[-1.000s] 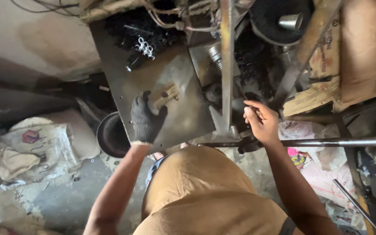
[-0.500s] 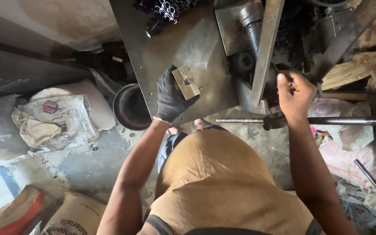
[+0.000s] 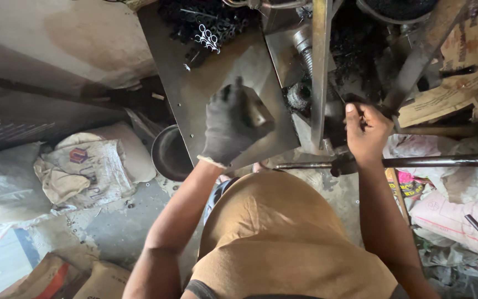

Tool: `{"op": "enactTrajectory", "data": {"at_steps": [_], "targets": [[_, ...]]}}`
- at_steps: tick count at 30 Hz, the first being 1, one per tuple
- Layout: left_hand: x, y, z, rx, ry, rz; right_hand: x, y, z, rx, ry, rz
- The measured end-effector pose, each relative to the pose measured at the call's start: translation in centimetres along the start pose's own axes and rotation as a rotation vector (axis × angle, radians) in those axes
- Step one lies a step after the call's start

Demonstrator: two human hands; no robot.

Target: The person operates a manual press machine by placing small metal pieces into a mold, pulling a lever to activate the press, and removing the formed parts. The person repeats this cycle multiple times, handling metal pieces and using a lever to control the machine.

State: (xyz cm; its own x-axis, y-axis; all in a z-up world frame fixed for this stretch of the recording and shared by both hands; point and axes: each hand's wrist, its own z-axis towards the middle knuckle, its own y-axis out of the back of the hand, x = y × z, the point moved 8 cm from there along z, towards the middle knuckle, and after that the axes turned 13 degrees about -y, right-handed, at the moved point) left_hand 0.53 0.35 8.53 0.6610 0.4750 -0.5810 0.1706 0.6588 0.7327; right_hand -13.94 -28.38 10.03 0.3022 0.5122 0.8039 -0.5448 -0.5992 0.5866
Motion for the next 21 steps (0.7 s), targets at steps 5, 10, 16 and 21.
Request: {"op": "enactTrajectory", "data": {"at_steps": [5, 10, 16, 21], "targets": [[-0.7, -4.6, 0.8, 0.267, -0.106, 0.238, 0.2, 0.0, -0.2, 0.007, 0.015, 0.029], [0.4, -6.5, -0.1, 0.364, -0.125, 0.271, -0.1, 0.1, -0.1, -0.015, -0.008, 0.064], [-0.3, -5.0, -0.6, 0.268, -0.236, 0.237, -0.1, 0.2, -0.2, -0.034, 0.018, 0.066], [1.8, -2.4, -5.0, 0.055, -0.131, 0.103, 0.5, 0.0, 0.0, -0.011, -0.028, 0.079]]}}
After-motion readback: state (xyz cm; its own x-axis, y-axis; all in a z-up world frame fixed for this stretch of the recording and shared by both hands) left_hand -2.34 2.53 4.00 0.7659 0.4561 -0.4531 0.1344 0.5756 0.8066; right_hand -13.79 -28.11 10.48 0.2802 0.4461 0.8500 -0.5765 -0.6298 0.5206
